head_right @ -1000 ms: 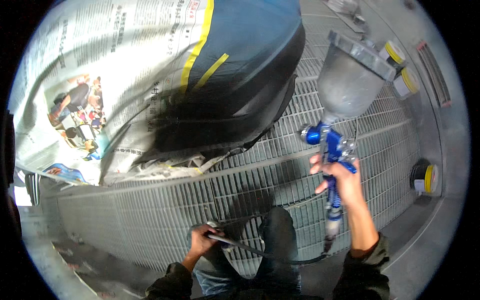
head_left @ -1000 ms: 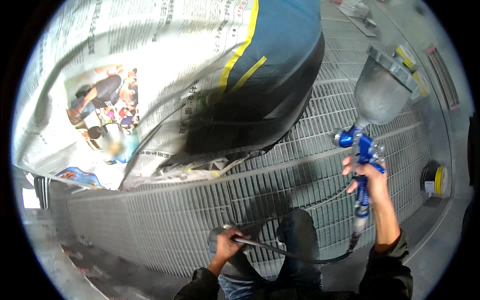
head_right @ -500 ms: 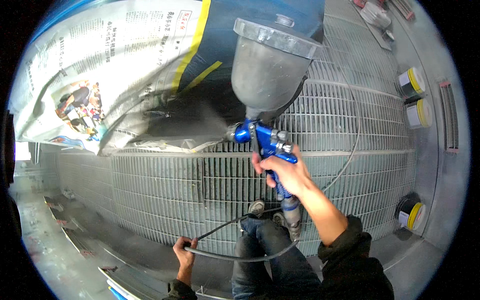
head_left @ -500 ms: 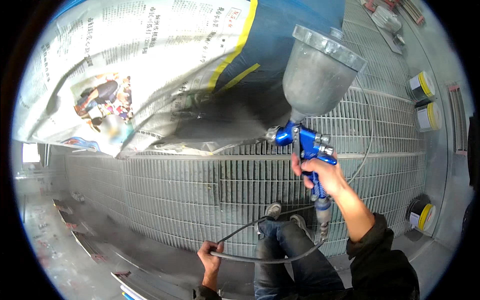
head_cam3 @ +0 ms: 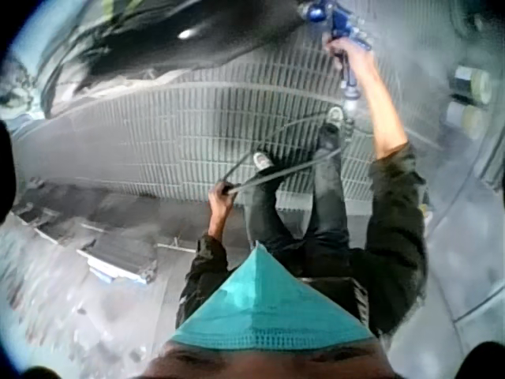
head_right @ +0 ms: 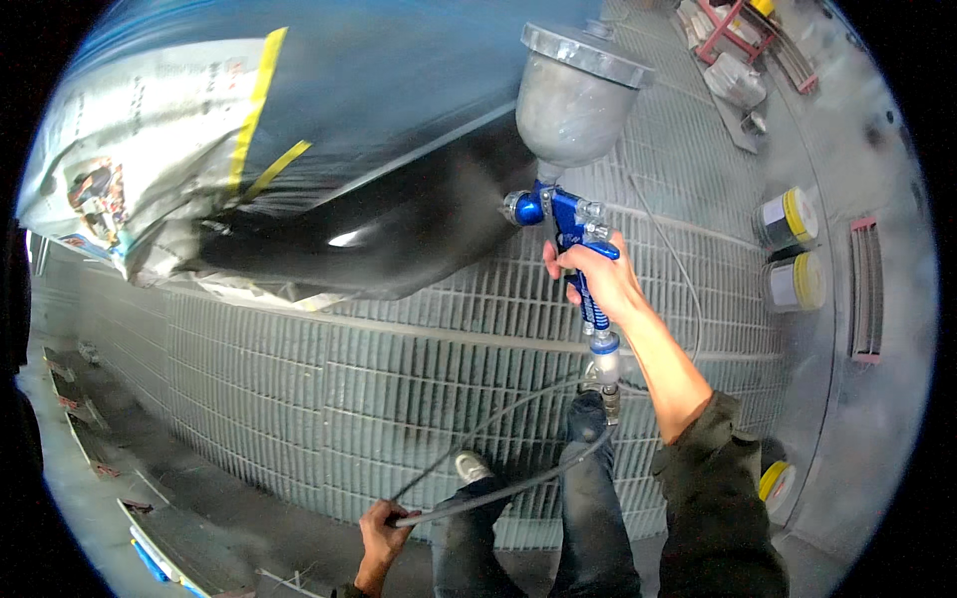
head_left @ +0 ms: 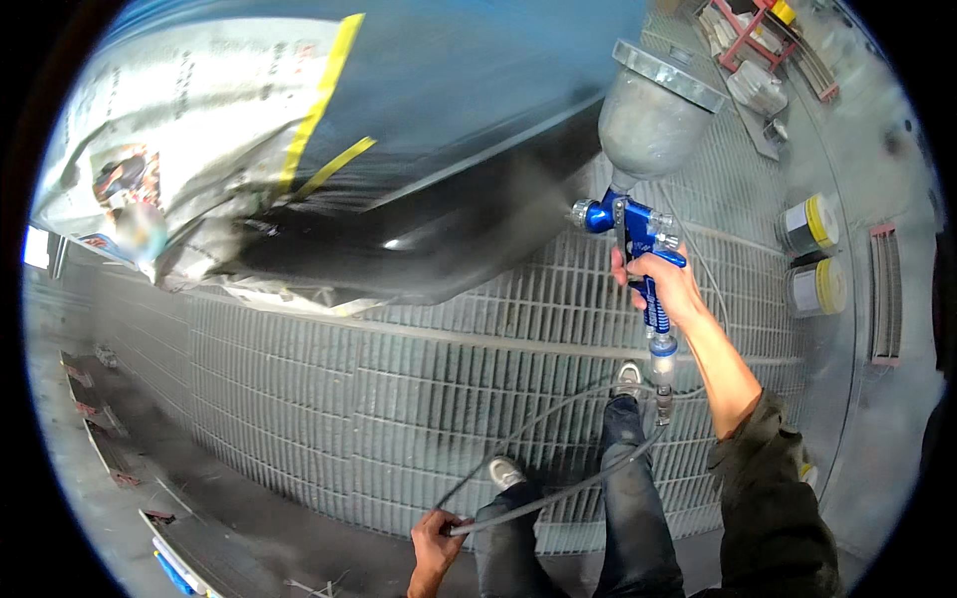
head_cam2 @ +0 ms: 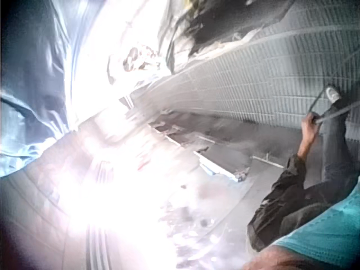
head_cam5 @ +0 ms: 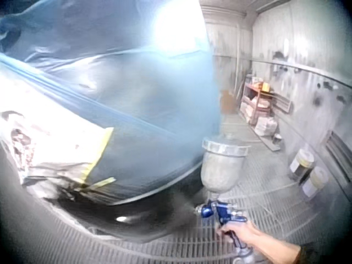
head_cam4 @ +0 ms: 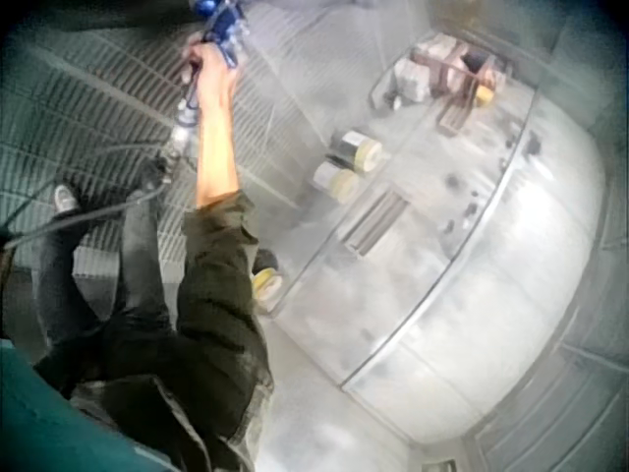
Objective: The person uses a spray gun to apply black paint to the front bumper of a car in a paint booth. The person moves the spray gun in steady sweeping motions across the bumper surface, maintaining consistent distance and coverage.
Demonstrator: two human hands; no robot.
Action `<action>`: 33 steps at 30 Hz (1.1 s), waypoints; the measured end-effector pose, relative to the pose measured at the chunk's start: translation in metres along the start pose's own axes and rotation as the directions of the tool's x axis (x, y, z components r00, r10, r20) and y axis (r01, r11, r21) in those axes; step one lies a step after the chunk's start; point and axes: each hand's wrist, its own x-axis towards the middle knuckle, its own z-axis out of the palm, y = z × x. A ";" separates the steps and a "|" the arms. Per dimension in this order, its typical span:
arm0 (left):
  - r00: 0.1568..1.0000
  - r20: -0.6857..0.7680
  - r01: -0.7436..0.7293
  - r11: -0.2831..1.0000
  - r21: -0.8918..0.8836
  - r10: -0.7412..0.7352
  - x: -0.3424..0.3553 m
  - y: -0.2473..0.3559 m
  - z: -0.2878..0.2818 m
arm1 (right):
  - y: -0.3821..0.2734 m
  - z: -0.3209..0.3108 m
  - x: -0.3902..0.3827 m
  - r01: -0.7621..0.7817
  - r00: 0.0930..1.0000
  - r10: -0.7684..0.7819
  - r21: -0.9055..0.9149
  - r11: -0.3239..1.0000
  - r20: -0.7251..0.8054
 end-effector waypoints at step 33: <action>0.864 -0.332 0.348 0.925 -0.151 -0.379 0.037 0.027 0.265 | 0.040 -0.187 0.146 0.163 0.987 -0.163 -0.192 0.968 0.013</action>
